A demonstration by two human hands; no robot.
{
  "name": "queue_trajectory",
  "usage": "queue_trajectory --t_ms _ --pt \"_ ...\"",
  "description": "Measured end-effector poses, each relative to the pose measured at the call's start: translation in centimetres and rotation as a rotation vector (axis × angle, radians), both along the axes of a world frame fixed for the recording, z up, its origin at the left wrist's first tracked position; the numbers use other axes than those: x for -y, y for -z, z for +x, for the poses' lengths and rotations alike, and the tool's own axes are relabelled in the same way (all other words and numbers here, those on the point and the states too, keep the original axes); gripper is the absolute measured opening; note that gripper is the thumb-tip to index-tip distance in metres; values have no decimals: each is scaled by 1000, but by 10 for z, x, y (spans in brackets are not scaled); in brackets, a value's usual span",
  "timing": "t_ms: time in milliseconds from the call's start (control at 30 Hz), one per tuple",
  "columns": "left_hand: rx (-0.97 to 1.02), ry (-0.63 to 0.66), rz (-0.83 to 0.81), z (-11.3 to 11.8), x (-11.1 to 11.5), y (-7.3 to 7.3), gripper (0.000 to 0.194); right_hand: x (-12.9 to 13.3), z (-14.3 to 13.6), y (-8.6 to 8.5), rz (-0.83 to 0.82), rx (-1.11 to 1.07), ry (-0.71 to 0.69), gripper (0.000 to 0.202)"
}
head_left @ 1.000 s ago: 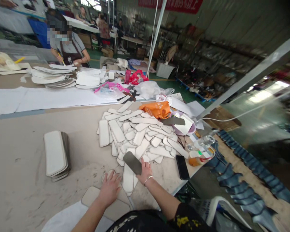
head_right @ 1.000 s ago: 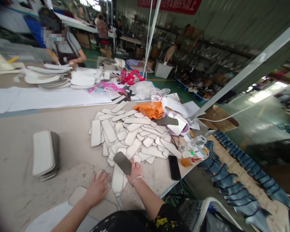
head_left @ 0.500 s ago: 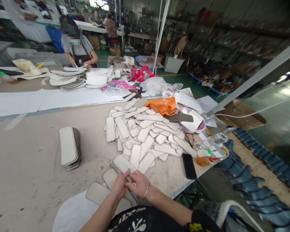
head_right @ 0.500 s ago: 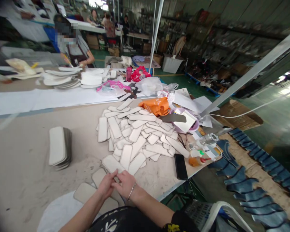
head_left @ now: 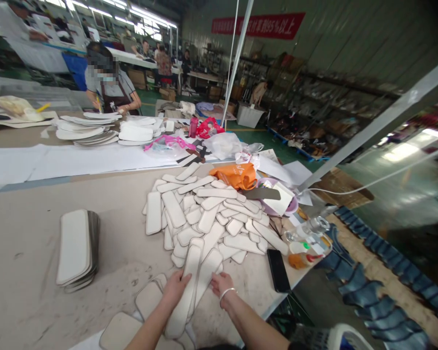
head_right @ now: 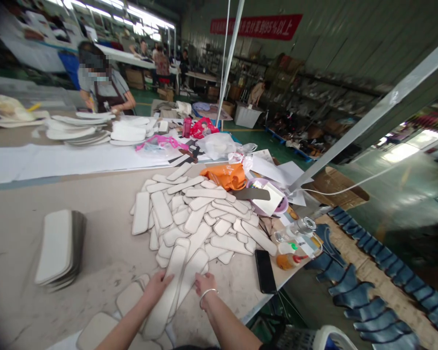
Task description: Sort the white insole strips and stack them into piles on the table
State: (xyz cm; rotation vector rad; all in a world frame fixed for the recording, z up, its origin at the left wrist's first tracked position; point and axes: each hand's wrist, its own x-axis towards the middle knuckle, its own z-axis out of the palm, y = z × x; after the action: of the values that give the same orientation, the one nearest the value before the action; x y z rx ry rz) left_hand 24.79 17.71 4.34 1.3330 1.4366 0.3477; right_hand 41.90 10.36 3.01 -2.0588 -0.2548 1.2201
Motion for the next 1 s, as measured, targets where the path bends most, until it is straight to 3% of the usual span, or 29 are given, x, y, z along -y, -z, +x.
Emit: queue_trajectory --t_ms 133,200,267,400,533,667,733,833,900,1000 --pt "-69 89 10 10 4 8 29 -2 -20 6 36 -272 231 44" --pt "-54 121 -15 10 6 10 31 -2 -29 3 137 -402 216 46" --pt "-30 136 -52 10 11 11 29 -1 -36 -2 221 -463 132 48" --pt "21 102 -118 15 24 12 24 1 -35 -12 146 -376 -64 42" --pt "99 18 -184 21 36 2 37 1 -12 -20 151 103 -380 44" --pt "551 -160 -314 28 36 -23 68 -5 -3 -44 154 435 -618 40" --pt "745 -186 -398 29 34 -34 66 -9 -10 -58 201 415 -750 34" --pt "841 -262 -528 23 30 -37 52 -13 -22 -65 330 219 -861 31" --pt "869 -372 -574 15 29 -32 49 -16 -20 -56 342 99 -762 33" --pt "849 -546 -589 -1 28 -21 47 -22 1 -31 173 257 -409 34"
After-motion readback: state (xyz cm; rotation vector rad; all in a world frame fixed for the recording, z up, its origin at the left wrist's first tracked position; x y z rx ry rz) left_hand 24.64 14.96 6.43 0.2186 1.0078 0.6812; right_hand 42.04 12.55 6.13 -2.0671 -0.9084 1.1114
